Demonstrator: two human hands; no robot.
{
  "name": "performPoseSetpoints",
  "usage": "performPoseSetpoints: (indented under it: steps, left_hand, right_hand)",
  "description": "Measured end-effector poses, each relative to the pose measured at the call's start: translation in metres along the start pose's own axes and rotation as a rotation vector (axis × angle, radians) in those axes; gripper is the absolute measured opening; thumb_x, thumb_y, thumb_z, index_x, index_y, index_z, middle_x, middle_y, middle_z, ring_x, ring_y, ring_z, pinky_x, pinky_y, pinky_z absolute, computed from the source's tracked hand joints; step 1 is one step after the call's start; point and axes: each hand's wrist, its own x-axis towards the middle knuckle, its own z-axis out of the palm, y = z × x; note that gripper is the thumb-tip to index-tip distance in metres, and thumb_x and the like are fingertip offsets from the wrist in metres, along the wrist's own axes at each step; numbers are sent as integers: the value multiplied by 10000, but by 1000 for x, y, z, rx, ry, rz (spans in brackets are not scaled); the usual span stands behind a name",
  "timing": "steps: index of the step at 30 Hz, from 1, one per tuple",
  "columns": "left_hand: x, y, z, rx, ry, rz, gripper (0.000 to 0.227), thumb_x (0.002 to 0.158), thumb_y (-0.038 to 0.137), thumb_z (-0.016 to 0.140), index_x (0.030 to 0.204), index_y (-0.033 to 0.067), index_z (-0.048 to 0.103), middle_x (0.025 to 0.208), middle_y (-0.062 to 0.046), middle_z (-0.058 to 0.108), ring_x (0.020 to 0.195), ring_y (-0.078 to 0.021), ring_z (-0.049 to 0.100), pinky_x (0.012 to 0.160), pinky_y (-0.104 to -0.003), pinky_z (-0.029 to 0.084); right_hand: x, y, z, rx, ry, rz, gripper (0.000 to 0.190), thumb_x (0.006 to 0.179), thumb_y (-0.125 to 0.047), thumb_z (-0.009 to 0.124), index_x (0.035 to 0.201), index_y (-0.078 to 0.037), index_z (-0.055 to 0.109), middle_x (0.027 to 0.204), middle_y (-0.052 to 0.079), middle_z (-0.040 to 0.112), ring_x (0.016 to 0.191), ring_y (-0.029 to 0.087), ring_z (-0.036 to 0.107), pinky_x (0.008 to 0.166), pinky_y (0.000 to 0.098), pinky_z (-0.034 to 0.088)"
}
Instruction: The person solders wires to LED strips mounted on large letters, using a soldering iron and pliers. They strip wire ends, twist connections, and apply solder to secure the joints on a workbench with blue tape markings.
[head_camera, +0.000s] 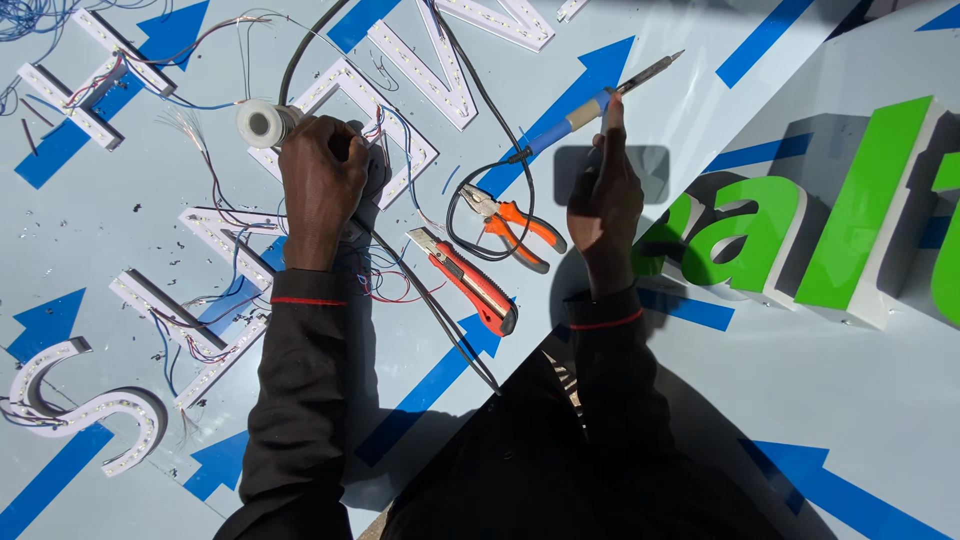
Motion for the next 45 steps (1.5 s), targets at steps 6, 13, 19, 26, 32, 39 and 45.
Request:
performPoseSetpoints:
  steps: [6,13,19,26,32,39,45]
  left_hand:
    - [-2,-10,6,13,12,9,120,1019,131,732,961,26,742,960,-154,758,839,-318,682,712,-485,548]
    - [-7,-13,6,-34,59,49,70,1009,96,733,979,41,762,984,-145,775,880,-330,704,728,-493,548]
    - [-8,-15,4,-97,72,83,121,1049,160,699,1016,53,745,1009,-137,764,917,-326,700,743,-495,537]
    - [3,-17,-8,3,-62,169,73,1057,30,728,1069,-13,785,1043,-195,749,914,-374,700,754,-503,552]
    - [6,-10,-12,107,-102,199,241,939,-142,785,1132,-20,711,1122,-186,630,1028,-394,625,799,-501,537]
    - [3,-2,-15,24,-37,192,227,961,-179,702,1133,-33,678,1109,-165,567,946,-364,593,725,-484,486]
    - [3,-1,-16,34,-29,198,265,931,-186,709,1150,-43,667,1133,-181,576,963,-397,609,747,-520,488]
  right_hand:
    - [-61,-98,-29,140,-249,-223,218,1150,-271,678,1330,-154,717,982,-7,759,781,213,750,633,407,591]
    - [-118,-118,9,-216,-400,-446,790,919,-185,913,1618,-156,547,1370,129,653,1333,358,624,1079,494,576]
    - [-106,-117,1,161,-371,-293,646,908,-63,704,1548,-101,625,1361,103,701,1186,312,683,1026,475,571]
    - [-61,-132,17,434,-466,-160,612,1084,-224,683,1665,-136,510,1470,146,543,1274,294,650,986,452,657]
    - [-20,-130,86,380,-415,-169,615,1036,-169,758,1609,-63,563,1415,152,721,1251,305,706,983,478,683]
    - [-6,-131,98,338,-438,-245,558,1049,-113,763,1574,-58,583,1241,148,614,915,270,669,672,404,629]
    - [-1,-135,91,269,-476,-274,568,1039,-81,767,1572,-63,574,1235,136,578,854,281,652,589,412,598]
